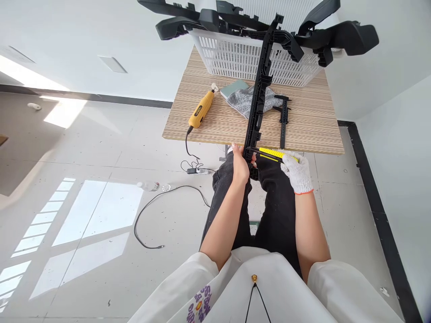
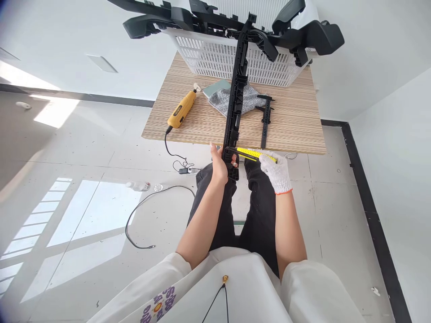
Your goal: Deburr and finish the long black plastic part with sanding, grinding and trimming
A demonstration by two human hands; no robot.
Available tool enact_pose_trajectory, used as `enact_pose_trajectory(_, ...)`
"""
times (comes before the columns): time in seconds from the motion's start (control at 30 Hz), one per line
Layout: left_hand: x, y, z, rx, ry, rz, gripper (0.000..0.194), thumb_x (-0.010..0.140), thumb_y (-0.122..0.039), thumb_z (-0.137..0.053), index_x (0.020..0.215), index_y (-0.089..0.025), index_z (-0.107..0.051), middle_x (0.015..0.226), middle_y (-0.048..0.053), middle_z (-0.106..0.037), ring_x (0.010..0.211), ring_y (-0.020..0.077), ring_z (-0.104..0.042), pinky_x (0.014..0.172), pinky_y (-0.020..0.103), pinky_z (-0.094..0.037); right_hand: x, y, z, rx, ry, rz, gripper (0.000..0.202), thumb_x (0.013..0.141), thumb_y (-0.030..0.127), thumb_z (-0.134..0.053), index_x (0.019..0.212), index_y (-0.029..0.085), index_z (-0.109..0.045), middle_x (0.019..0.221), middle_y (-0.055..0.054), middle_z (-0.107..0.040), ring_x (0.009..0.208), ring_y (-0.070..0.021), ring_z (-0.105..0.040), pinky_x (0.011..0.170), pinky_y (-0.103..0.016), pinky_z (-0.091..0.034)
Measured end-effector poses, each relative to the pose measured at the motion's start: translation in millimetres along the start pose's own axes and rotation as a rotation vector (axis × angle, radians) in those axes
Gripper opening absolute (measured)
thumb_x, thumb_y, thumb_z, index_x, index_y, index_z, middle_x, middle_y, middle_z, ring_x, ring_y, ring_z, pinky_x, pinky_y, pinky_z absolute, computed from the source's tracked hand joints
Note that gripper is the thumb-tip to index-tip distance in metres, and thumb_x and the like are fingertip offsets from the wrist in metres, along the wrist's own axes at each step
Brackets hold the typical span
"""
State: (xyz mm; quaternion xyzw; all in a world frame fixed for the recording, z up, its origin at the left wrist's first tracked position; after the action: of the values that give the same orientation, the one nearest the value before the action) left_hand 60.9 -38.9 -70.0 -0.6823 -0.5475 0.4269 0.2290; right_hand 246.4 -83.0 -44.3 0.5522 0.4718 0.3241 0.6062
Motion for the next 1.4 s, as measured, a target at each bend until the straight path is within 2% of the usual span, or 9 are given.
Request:
enact_pose_trajectory(0.3, -1.1, -1.2, -0.9, 0.014, -0.003, 0.003, 0.074, 0.096, -0.080, -0.025, 0.073, -0.019, -0.058, 0.057, 0.001, -0.051, 0.043, 0.0086, -0.042, 0.043, 0.020, -0.041, -1.1, 1.1, 3.2, -0.012, -0.041, -0.007, 0.028, 0.070, 0.034, -0.076, 0.093, 0.020, -0.082, 0.062, 0.003, -0.052, 0.049, -0.0050, -0.037, 0.044, -0.021, -0.029)
enact_pose_trajectory(0.8, -1.1, -0.5, 0.1, 0.010, -0.004, 0.005, 0.072, 0.095, -0.081, -0.029, 0.074, -0.019, -0.060, 0.057, 0.001, -0.051, 0.043, 0.0092, -0.043, 0.043, 0.022, -0.042, -1.3, 2.1, 1.9, -0.021, -0.035, -0.032, 0.026, 0.069, 0.034, -0.076, 0.090, 0.019, -0.082, 0.061, 0.004, -0.048, 0.049, -0.0050, -0.034, 0.043, -0.022, -0.026)
enact_pose_trajectory(0.97, 0.7, -0.3, -1.2, 0.057, 0.030, -0.024, 0.069, 0.099, -0.074, -0.027, 0.077, -0.019, -0.060, 0.058, 0.000, -0.052, 0.046, 0.0091, -0.044, 0.047, 0.021, -0.047, -1.9, 2.5, 5.4, 0.006, -0.067, -0.015, 0.022, 0.071, 0.032, -0.076, 0.087, 0.018, -0.081, 0.060, 0.004, -0.046, 0.049, -0.0053, -0.034, 0.043, -0.022, -0.026)
enact_pose_trajectory(1.1, 0.9, 1.3, -1.2, 0.085, 0.035, -0.011, 0.066, 0.099, -0.073, -0.031, 0.075, -0.019, -0.059, 0.059, 0.000, -0.053, 0.046, 0.0092, -0.045, 0.047, 0.021, -0.048, -1.7, 1.9, 3.0, 0.012, -0.022, -0.018, 0.020, 0.071, 0.031, -0.077, 0.085, 0.017, -0.080, 0.060, 0.004, -0.045, 0.049, -0.0052, -0.033, 0.043, -0.022, -0.026)
enact_pose_trajectory(1.23, -0.1, 3.8, -2.1, 0.118, 0.044, 0.021, 0.066, 0.097, -0.075, -0.034, 0.079, -0.018, -0.063, 0.061, 0.001, -0.057, 0.046, 0.0098, -0.048, 0.049, 0.023, -0.051, -1.3, 0.6, 6.3, 0.018, -0.057, -0.005, 0.024, 0.073, 0.034, -0.076, 0.091, 0.019, -0.081, 0.061, 0.004, -0.046, 0.050, -0.0054, -0.035, 0.044, -0.021, -0.028)
enact_pose_trajectory(1.33, -2.0, 4.7, -2.3, 0.165, 0.026, 0.053, 0.064, 0.097, -0.074, -0.038, 0.076, -0.018, -0.062, 0.061, 0.002, -0.057, 0.046, 0.0105, -0.049, 0.049, 0.024, -0.052, -0.7, -1.7, 3.2, -0.016, -0.007, -0.021, 0.022, 0.071, 0.033, -0.077, 0.087, 0.018, -0.080, 0.061, 0.004, -0.048, 0.050, -0.0055, -0.035, 0.045, -0.022, -0.029)
enact_pose_trajectory(1.4, -3.4, 2.3, -3.6, 0.192, 0.029, 0.046, 0.065, 0.097, -0.073, -0.040, 0.076, -0.017, -0.064, 0.061, 0.002, -0.057, 0.046, 0.0104, -0.049, 0.048, 0.024, -0.051, -0.8, 0.5, 5.1, -0.060, -0.024, -0.001, 0.022, 0.073, 0.037, -0.075, 0.086, 0.020, -0.077, 0.063, 0.003, -0.050, 0.050, -0.0060, -0.036, 0.045, -0.023, -0.030)
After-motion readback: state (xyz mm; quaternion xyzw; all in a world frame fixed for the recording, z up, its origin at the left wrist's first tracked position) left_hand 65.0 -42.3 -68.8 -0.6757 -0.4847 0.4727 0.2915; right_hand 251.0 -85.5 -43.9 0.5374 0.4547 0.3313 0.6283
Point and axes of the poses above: each hand's wrist, its own x-axis towards the middle knuckle, its own z-axis out of the back of the hand, y = z × x, the point moved 7 cm from there along x, towards the middle knuckle
